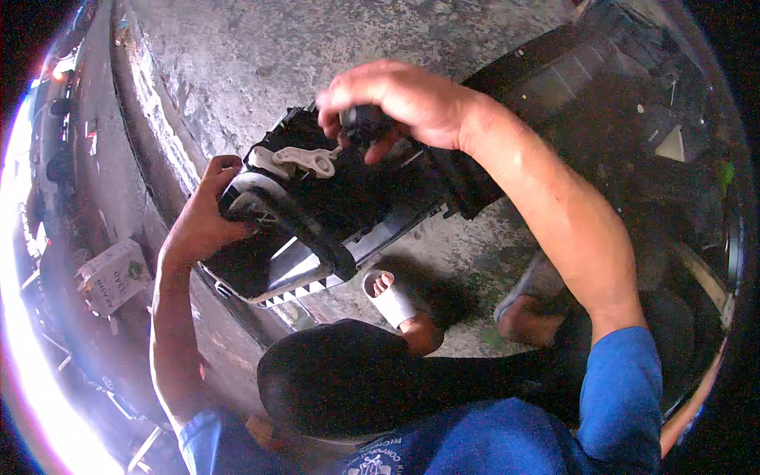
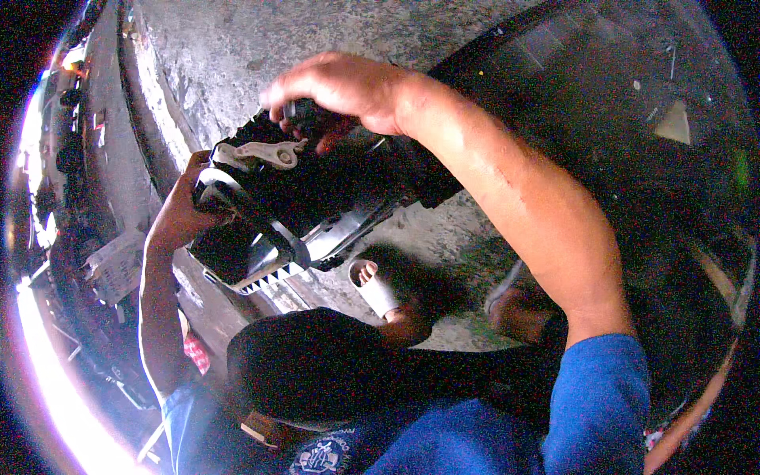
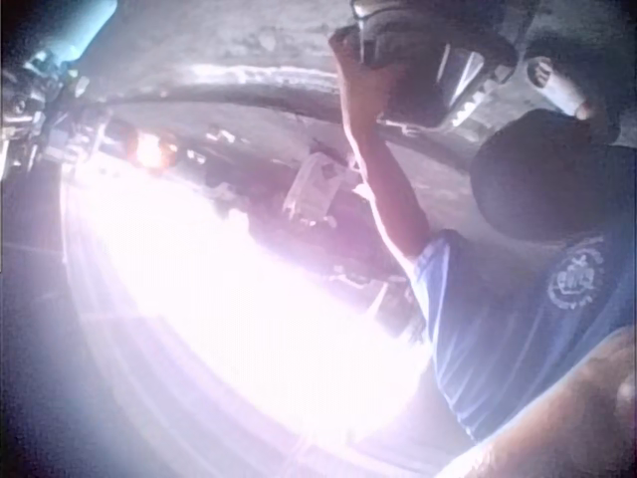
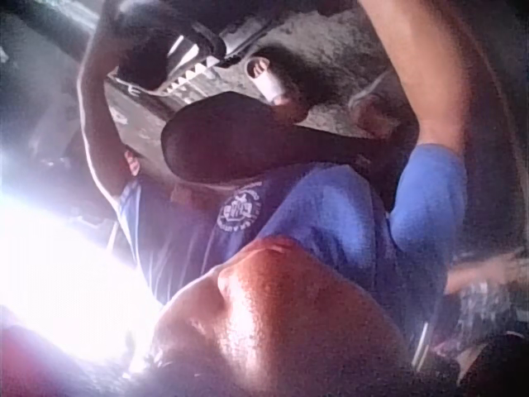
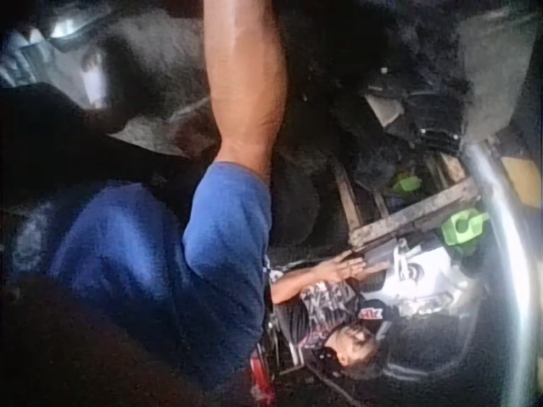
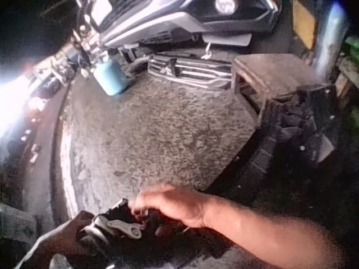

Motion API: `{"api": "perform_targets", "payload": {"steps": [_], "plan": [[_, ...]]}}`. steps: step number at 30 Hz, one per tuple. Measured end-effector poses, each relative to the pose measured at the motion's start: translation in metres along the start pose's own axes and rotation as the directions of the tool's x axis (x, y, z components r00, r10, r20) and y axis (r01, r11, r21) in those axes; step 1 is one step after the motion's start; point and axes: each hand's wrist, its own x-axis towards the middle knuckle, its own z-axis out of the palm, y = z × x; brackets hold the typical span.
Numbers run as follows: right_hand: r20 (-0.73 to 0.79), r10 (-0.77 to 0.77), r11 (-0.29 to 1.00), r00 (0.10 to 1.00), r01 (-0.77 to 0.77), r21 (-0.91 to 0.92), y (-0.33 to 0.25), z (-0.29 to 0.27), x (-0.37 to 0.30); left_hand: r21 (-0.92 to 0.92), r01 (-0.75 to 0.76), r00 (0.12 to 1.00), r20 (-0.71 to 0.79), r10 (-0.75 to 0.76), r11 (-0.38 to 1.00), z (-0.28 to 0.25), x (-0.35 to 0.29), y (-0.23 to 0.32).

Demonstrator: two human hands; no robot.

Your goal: Repairing or assembling a plastic air intake or filter housing for a vehicle.

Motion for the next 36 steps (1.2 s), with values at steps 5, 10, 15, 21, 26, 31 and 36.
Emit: {"api": "perform_targets", "payload": {"steps": [5,10,15,21,26,31,36], "plan": [[0.164,-0.227,0.758,0.960,0.280,-0.590,0.023,0.011,0.022,0.157,-0.107,0.994,0.005,0.107,0.982,-0.003,0.003,-0.007],[0.172,-0.247,0.685,0.954,0.297,-0.665,0.023,0.016,0.030,0.171,-0.064,0.998,0.003,0.065,0.983,-0.004,0.003,-0.004],[0.213,-0.332,0.576,0.919,0.376,-0.726,0.024,0.017,0.031,0.186,-0.065,0.998,0.034,0.060,0.980,-0.005,0.004,-0.003],[0.300,-0.307,0.685,0.903,0.428,-0.590,0.026,0.013,0.027,0.201,-0.076,0.995,0.076,0.062,0.977,-0.007,0.004,0.000],[0.326,-0.250,0.728,0.911,0.399,-0.557,0.024,0.010,0.026,0.180,-0.100,0.994,0.063,0.090,0.979,-0.006,0.005,-0.004],[0.304,-0.250,0.737,0.919,0.385,-0.556,0.030,0.009,0.027,0.157,-0.079,0.996,0.057,0.071,0.984,-0.005,0.006,-0.005],[-0.072,0.131,0.975,0.989,-0.115,0.189,0.020,0.011,0.010,0.186,-0.086,0.996,0.043,0.080,0.979,-0.006,0.003,0.000]]}}
